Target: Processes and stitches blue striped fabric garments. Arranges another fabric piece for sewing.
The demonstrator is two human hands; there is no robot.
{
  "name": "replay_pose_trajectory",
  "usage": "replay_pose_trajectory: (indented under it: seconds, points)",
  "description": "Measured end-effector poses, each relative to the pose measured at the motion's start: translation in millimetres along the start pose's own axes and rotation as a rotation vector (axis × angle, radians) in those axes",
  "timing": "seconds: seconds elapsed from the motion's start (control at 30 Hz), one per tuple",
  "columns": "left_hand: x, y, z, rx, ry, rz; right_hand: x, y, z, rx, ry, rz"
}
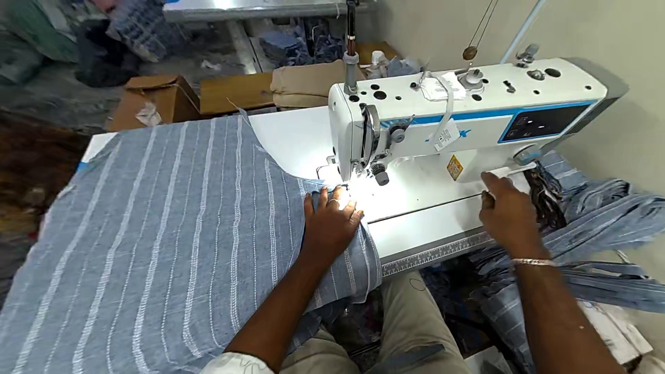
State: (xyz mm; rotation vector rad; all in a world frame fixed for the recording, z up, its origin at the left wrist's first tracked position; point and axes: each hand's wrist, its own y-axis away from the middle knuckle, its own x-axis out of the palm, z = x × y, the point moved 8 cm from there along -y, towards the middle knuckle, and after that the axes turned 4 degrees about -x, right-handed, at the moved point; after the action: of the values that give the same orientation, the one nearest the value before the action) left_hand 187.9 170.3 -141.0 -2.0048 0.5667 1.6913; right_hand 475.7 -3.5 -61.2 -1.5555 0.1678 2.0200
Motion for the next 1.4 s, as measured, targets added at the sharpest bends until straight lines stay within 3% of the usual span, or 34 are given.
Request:
replay_pose_trajectory:
  seconds: [0.17, 0.23, 0.3, 0.4, 0.53, 0.7, 0.8, 0.87, 0.93, 1.0, 1.1, 1.23, 1.4]
  points:
    - [-15, -14, 11, 0.07, 0.216, 0.165, 50, 25, 51, -0.14, -0.151, 0.026]
    - [-42, -7, 23, 0.05, 0.357, 0.088, 61, 32, 69, -0.231, -0.206, 0.033]
    - [-64, 4, 48, -0.113, 0.346, -0.021, 70, 36, 90, -0.308, -0.266, 0.068]
    - [-50, 13, 82, -0.301, 0.263, -0.041, 89, 36, 133, -0.457, -0.308, 0.157]
    - [-32, 23, 100, -0.239, 0.231, -0.154, 131, 33, 193, -0.65, -0.193, 0.213]
    - [-53, 73, 109, -0.227, 0.287, -0.288, 130, 98, 216, -0.646, -0.064, 0.242]
    - [-63, 80, 92, -0.195, 0.313, -0.303, 116, 106, 204, -0.55, -0.251, 0.248]
    - [-76, 69, 47, -0.084, 0.346, -0.221, 97, 77, 188, -0.308, -0.602, 0.264]
    - [-73, 61, -11, 0.108, 0.365, -0.044, 105, 43, 174, -0.006, -0.965, 0.382]
    - [-64, 53, -42, 0.231, 0.343, 0.027, 124, 18, 163, 0.139, -1.088, 0.47]
    - [-55, 30, -22, 0.158, 0.211, -0.134, 133, -4, 153, 0.102, -0.925, 0.484]
    - [-13, 23, 10, 0.036, -0.008, -0.024, 130, -17, 160, -0.08, -0.46, 0.467]
    - [-6, 24, 13, -0.012, 0.041, 0.072, 124, -30, 155, -0.051, -0.216, 0.469]
